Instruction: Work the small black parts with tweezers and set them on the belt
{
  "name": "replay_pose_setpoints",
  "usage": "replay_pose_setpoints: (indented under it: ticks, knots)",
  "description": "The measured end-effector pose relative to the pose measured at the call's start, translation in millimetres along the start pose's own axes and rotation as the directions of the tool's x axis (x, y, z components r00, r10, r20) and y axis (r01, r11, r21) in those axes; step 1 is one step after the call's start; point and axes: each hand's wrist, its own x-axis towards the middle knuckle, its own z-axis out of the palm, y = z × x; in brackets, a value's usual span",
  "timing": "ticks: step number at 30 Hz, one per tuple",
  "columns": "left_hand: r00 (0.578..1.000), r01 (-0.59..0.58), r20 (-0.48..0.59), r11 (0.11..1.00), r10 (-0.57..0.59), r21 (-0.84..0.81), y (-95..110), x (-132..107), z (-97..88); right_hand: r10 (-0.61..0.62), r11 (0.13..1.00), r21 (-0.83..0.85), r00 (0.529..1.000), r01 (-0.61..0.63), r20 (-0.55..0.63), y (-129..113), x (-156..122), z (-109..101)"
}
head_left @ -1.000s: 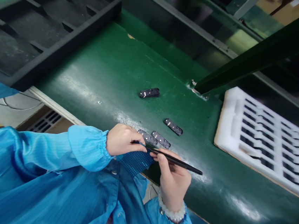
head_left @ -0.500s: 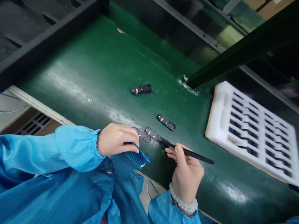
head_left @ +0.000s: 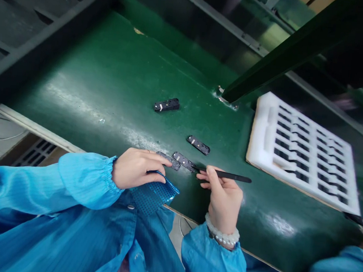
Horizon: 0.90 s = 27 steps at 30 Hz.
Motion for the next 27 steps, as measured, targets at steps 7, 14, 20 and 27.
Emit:
replay_pose_setpoints:
  ticks: [7, 14, 20, 27]
  knots:
    - [1.0, -0.02, -0.014, 1.0, 0.02, 0.003, -0.6, 0.6, 0.5, 0.003, 1.0, -0.018, 1.0, -0.003, 0.01, -0.8, 1.4, 0.7]
    - [0.999, -0.029, -0.022, 1.0, 0.029, 0.009, -0.1, 1.0, 0.0, 0.015, 1.0, -0.003, 1.0, -0.015, 0.0, -2.3, 1.0, 1.9]
    - [1.0, -0.024, -0.014, 1.0, 0.024, 0.005, -0.5, 1.1, 0.3, 0.009, 1.0, -0.02, 1.0, -0.009, 0.001, -0.9, 0.3, 1.7]
    - [1.0, -0.022, -0.022, 1.0, 0.022, -0.003, -2.6, 0.4, 2.1, -0.023, 0.998, -0.052, 1.0, 0.023, -0.002, 2.5, -0.7, 1.0]
